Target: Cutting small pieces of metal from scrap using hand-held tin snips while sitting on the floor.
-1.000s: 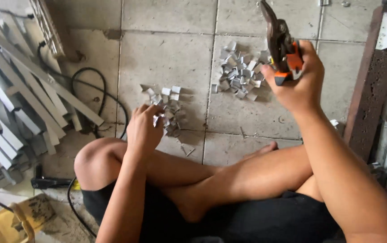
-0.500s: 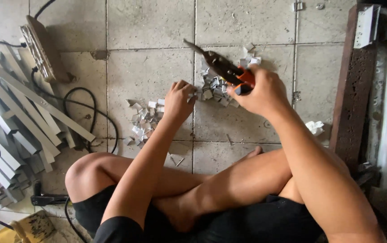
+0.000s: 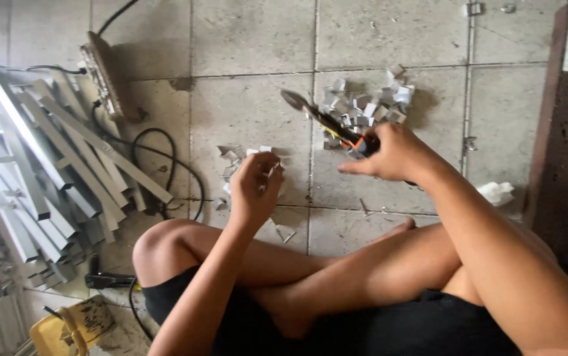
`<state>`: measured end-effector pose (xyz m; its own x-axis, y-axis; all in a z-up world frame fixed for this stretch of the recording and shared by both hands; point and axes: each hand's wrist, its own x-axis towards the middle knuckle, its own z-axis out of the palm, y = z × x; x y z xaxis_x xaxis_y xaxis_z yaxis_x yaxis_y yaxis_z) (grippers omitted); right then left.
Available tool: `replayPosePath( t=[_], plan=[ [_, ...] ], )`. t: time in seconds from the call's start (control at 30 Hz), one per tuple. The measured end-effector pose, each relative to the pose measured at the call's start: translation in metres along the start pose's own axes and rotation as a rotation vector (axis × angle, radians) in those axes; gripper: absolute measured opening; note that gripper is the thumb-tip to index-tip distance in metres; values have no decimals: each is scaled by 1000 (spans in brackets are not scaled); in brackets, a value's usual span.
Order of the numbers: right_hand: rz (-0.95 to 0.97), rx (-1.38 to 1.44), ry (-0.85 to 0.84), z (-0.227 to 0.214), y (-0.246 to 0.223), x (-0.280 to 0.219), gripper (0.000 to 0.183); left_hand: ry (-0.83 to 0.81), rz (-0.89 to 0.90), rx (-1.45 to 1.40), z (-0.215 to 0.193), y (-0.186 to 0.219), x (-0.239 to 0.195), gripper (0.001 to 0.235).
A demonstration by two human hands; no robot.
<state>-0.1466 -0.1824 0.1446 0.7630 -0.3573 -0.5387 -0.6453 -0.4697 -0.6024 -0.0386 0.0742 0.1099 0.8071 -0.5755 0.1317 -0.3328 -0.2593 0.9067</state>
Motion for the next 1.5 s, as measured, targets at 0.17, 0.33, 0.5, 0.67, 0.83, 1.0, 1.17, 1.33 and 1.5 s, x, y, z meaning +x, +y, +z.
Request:
replayPosePath(
  t=[0.17, 0.33, 0.5, 0.67, 0.83, 1.0, 1.17, 1.33, 1.5],
  plan=[
    [-260, -72, 20, 27, 13, 6, 56, 129, 81, -81, -29, 15, -13, 30],
    [-509, -81, 160, 46, 13, 3, 64, 232, 174, -157, -46, 14, -13, 33],
    [-704, -105, 317, 53, 18, 14, 77, 255, 266, -190, -49, 21, -14, 25],
    [-695, -73, 278, 57, 21, 16, 80, 262, 296, -225, -50, 18, -14, 23],
    [-709, -128, 285, 60, 22, 19, 84, 302, 321, -204, -50, 22, -11, 21],
    [-766, -275, 438, 72, 25, 18, 78, 344, 491, -209, -50, 26, -11, 20],
    [-756, -243, 430, 75, 36, 24, 67, 347, 557, -212, -53, 26, -11, 25],
    [-845, -121, 562, 71, 26, 14, 28, 273, 534, -404, -54, 24, -17, 26],
    [-943, -170, 568, 45, 7, 5, 53, 253, 545, -398, -53, 26, -19, 26]
  ],
)
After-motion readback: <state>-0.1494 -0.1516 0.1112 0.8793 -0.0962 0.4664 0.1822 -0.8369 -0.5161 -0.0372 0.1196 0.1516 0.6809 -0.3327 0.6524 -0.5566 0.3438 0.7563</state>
